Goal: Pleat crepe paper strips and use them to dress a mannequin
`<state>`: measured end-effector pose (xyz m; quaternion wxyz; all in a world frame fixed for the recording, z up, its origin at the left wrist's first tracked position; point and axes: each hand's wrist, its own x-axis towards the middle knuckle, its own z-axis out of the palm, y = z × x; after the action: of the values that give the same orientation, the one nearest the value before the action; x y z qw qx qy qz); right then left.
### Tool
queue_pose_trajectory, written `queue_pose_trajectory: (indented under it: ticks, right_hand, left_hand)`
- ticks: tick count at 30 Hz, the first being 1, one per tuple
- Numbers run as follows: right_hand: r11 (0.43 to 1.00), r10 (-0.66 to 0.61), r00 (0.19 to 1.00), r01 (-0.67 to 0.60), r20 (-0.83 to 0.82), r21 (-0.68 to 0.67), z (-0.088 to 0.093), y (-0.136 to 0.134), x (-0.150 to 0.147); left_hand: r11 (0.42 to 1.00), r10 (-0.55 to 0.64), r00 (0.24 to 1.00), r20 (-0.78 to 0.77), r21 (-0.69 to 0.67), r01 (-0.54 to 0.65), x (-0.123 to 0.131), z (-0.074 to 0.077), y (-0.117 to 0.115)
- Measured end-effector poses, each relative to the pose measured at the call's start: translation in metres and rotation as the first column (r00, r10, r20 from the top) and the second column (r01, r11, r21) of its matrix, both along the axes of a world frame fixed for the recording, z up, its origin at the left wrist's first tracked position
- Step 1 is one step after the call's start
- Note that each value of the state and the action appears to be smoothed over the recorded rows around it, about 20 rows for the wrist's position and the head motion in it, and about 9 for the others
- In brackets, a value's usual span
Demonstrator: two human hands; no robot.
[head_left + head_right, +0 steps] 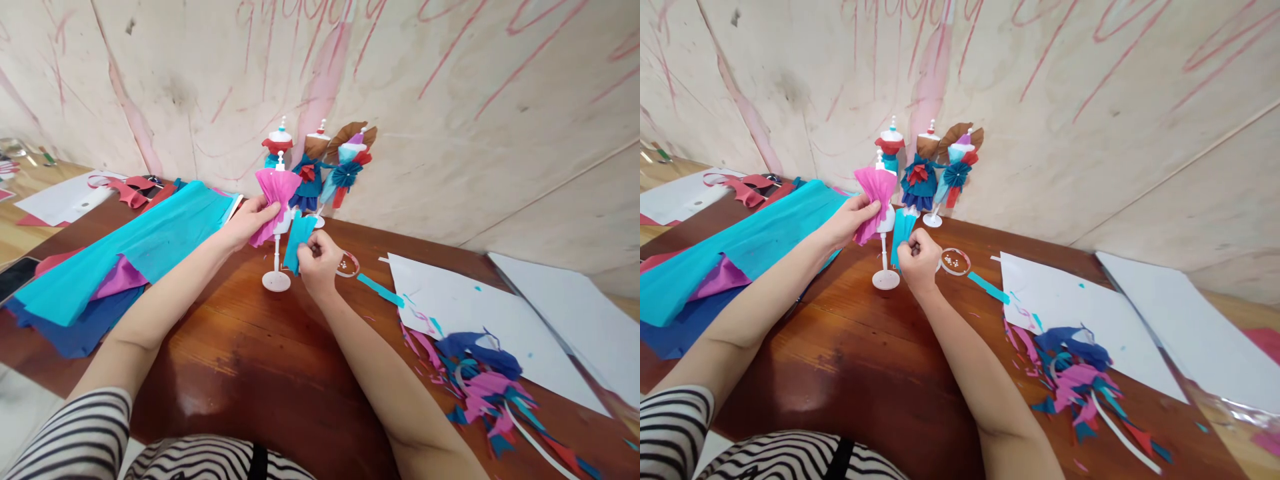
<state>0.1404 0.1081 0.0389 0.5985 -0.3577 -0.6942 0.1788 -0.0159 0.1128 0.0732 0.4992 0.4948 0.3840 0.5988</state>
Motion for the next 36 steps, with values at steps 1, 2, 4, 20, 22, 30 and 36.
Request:
queue_pose_trajectory:
  ticks: [1, 2, 4, 20, 22, 30, 36]
  right_hand:
    - [1.0, 0.027, 0.999, -0.028, -0.018, -0.005, 0.002, 0.0, 0.0]
    - [0.998, 0.062, 0.998, -0.062, -0.026, -0.014, 0.005, -0.002, 0.0]
    - [0.989, 0.14, 0.99, -0.141, -0.023, -0.049, 0.011, -0.005, -0.001]
    - [0.98, 0.115, 0.992, -0.121, -0.04, -0.161, 0.017, -0.004, -0.004]
    - [0.992, 0.072, 0.997, -0.071, 0.006, -0.109, 0.016, -0.005, -0.004]
    - [0.992, -0.057, 0.975, 0.031, 0.214, 0.12, 0.011, -0.005, -0.004]
    - [0.992, -0.072, 0.957, 0.039, 0.281, 0.12, 0.013, -0.008, -0.003]
  left_hand:
    - [1.0, 0.005, 1.0, -0.011, 0.01, -0.005, 0.0, 0.0, 0.0]
    - [1.0, 0.007, 1.0, -0.023, 0.022, -0.007, 0.001, -0.001, 0.001]
    - [0.999, 0.0, 0.999, -0.045, 0.048, 0.002, 0.001, -0.002, 0.0]
    - [0.984, -0.173, 0.972, 0.159, 0.074, 0.163, 0.009, -0.015, 0.006]
    - [0.984, -0.155, 0.986, 0.059, 0.094, 0.149, 0.007, -0.013, 0.002]
    - [0.989, -0.06, 0.969, -0.238, 0.116, 0.09, 0.003, -0.003, -0.007]
    - [0.989, -0.031, 0.961, -0.275, 0.134, 0.07, 0.004, -0.007, -0.003]
